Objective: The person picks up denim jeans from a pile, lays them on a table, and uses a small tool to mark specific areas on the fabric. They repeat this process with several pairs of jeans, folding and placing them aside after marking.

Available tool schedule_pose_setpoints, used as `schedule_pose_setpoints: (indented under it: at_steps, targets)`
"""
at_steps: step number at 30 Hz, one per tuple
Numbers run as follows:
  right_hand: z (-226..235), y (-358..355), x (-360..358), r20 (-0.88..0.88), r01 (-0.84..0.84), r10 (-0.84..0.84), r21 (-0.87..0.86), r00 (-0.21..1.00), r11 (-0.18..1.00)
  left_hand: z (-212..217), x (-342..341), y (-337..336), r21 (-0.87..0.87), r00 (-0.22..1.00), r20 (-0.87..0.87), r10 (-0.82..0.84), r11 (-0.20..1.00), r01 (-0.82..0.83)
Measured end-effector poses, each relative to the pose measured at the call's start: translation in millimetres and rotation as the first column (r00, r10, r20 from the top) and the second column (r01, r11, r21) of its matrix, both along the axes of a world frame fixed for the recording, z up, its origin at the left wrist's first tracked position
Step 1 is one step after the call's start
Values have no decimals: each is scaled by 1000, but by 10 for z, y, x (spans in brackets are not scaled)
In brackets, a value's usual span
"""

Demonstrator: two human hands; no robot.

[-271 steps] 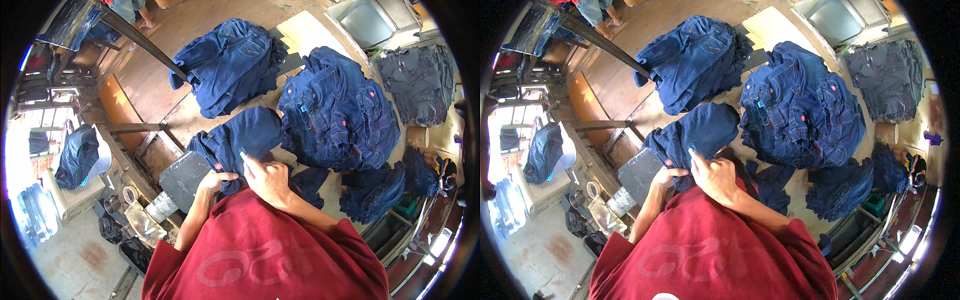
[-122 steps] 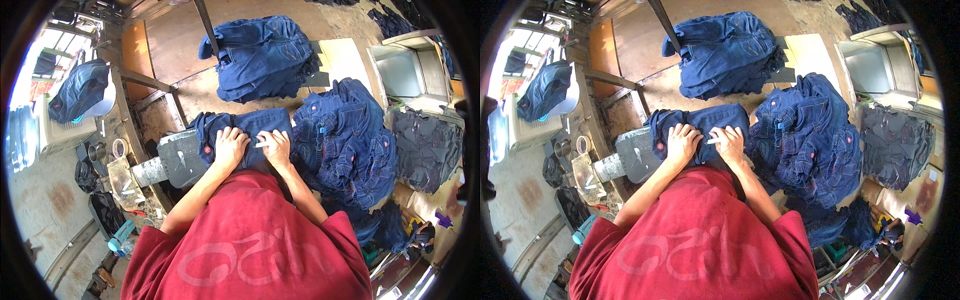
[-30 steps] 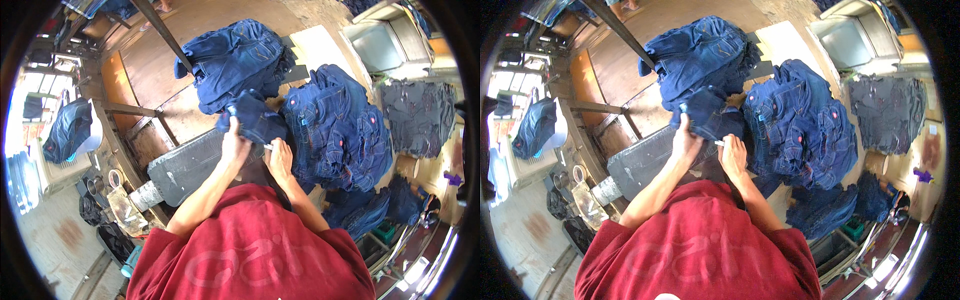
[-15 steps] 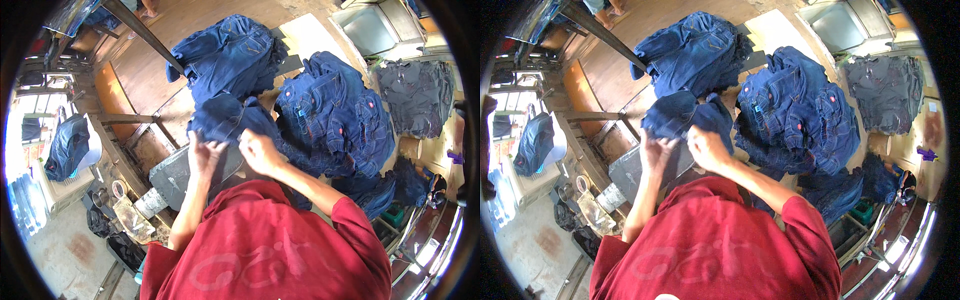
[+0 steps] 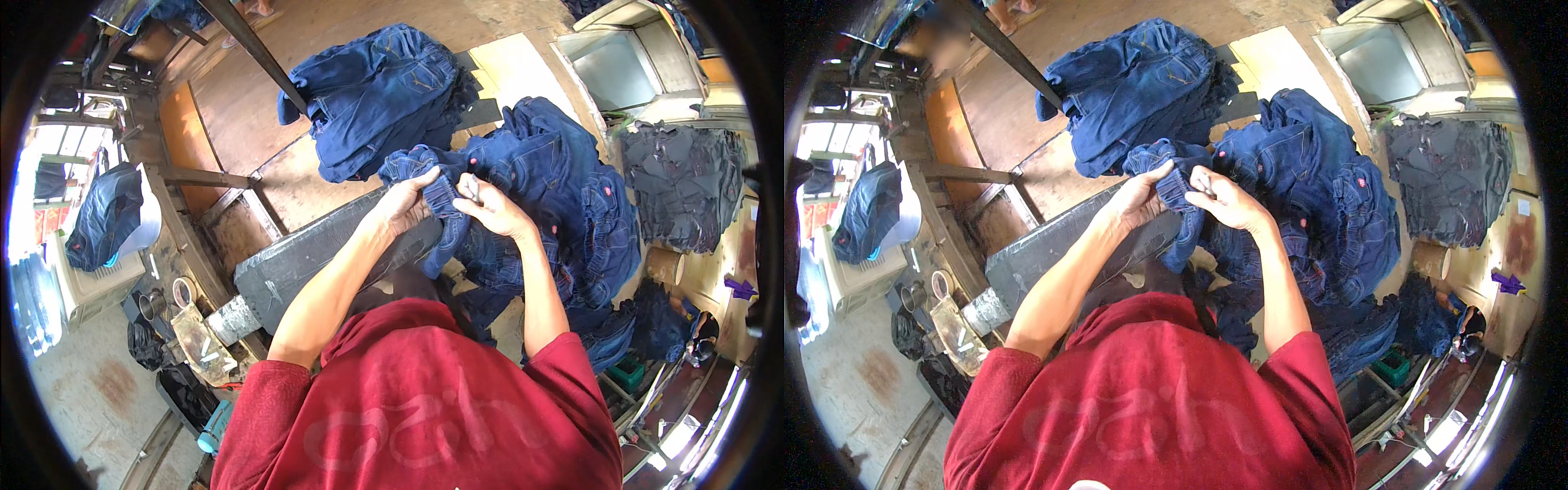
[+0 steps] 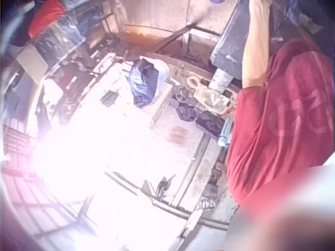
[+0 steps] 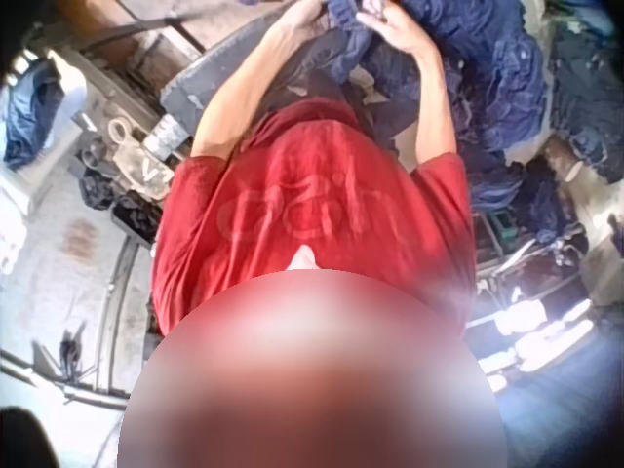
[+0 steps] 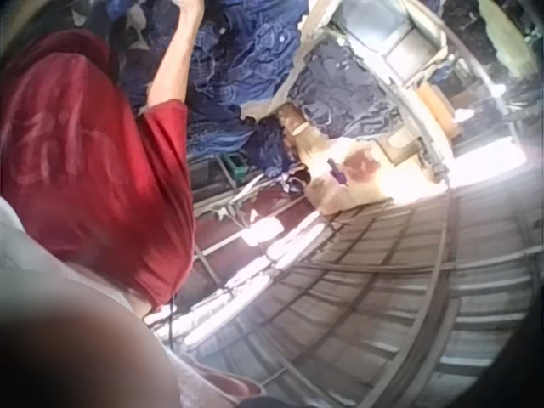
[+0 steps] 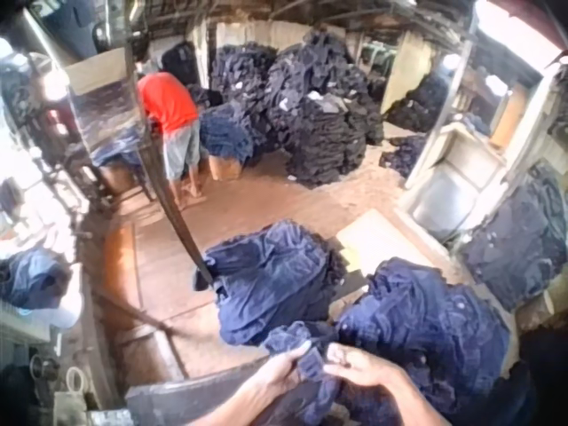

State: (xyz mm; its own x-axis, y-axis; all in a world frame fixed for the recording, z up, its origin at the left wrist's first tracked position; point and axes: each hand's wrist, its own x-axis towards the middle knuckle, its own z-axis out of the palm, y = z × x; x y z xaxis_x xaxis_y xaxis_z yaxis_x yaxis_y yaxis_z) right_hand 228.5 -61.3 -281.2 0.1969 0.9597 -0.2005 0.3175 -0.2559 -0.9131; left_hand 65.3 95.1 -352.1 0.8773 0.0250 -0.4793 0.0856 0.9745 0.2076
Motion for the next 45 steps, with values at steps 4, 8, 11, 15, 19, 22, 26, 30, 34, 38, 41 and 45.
schedule_pose_setpoints:
  at_steps: [4,8,11,15,19,22,26,30,34,38,41,45]
  targets:
    - [-217,-243,-380,411,694,-755,322,511,644,94,355,-15,372,951,-279,131,928,-19]
    - [-437,-306,-952,568,705,-675,217,471,675,262,581,-314,180,944,-150,295,947,-267]
    - [-629,27,-862,403,869,-803,38,439,494,351,596,-518,72,926,-240,293,956,-284]
    - [-852,340,-595,316,923,-881,40,352,383,298,491,-409,-43,933,-219,286,952,-302]
    - [-978,56,-502,638,547,-576,276,511,790,111,286,0,324,940,-167,296,918,-231]
    - [-924,-428,-736,716,106,-325,333,618,937,4,-119,153,334,866,-373,333,919,-210]
    - [-628,-789,-1573,508,-5,-141,275,850,962,28,-1102,-322,302,816,-427,389,912,-276]
    - [-353,-363,-2153,-55,-272,278,97,959,957,223,-2031,-314,425,691,-227,686,708,-563]
    - [-124,-107,-2279,-333,-266,273,66,903,962,460,-3221,163,420,602,-218,768,631,-652]
    - [-75,-243,-2112,-267,-66,58,-19,962,998,352,-3925,-144,472,750,-613,248,877,95]
    - [-151,-261,-1933,-82,89,-89,-4,993,996,451,-4219,28,553,640,-766,61,571,607]
    - [-192,-250,-1726,87,109,-92,-210,992,972,760,-4229,694,370,334,-928,167,288,883]
